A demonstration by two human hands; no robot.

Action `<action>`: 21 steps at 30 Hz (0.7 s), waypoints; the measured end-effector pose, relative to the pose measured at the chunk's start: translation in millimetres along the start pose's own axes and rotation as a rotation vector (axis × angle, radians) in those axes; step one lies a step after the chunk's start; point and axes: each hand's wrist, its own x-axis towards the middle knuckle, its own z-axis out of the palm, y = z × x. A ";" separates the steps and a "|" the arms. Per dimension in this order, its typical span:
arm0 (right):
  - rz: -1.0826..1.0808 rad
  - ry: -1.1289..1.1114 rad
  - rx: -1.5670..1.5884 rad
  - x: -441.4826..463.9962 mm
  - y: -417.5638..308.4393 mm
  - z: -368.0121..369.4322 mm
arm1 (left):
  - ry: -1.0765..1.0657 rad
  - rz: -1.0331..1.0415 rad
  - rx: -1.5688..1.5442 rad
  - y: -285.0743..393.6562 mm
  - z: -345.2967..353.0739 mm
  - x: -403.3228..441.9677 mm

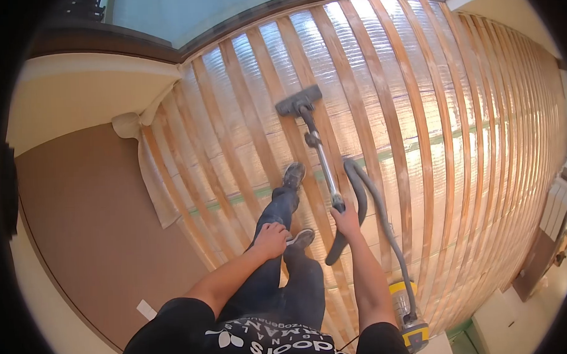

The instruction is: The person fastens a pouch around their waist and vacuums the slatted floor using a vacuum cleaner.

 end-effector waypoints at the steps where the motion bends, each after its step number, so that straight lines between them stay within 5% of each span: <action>1: -0.038 0.032 0.010 19.9 -28.8 4.4 | -0.032 -0.023 -0.014 -1.2 -9.7 3.5; 5: 0.013 -0.054 0.116 91.9 -162.7 26.9 | -0.096 -0.098 -0.059 -15.5 -34.3 25.2; 7: -0.249 0.058 0.065 142.4 -191.1 49.1 | -0.085 -0.135 -0.106 -20.9 -41.0 33.4; 12: -0.137 -0.006 0.128 216.9 -318.5 53.1 | -0.085 -0.183 -0.241 -27.4 -59.3 45.2; 15: -0.200 0.002 0.131 297.8 -341.7 68.9 | -0.093 -0.197 -0.277 -29.1 -64.1 50.4; 18: -0.130 -0.127 0.228 305.6 -385.5 56.5 | -0.066 -0.209 -0.311 -31.7 -62.1 50.8; 21: -0.153 -0.014 0.149 294.9 -357.5 40.5 | -0.062 -0.230 -0.282 -31.8 -52.5 53.5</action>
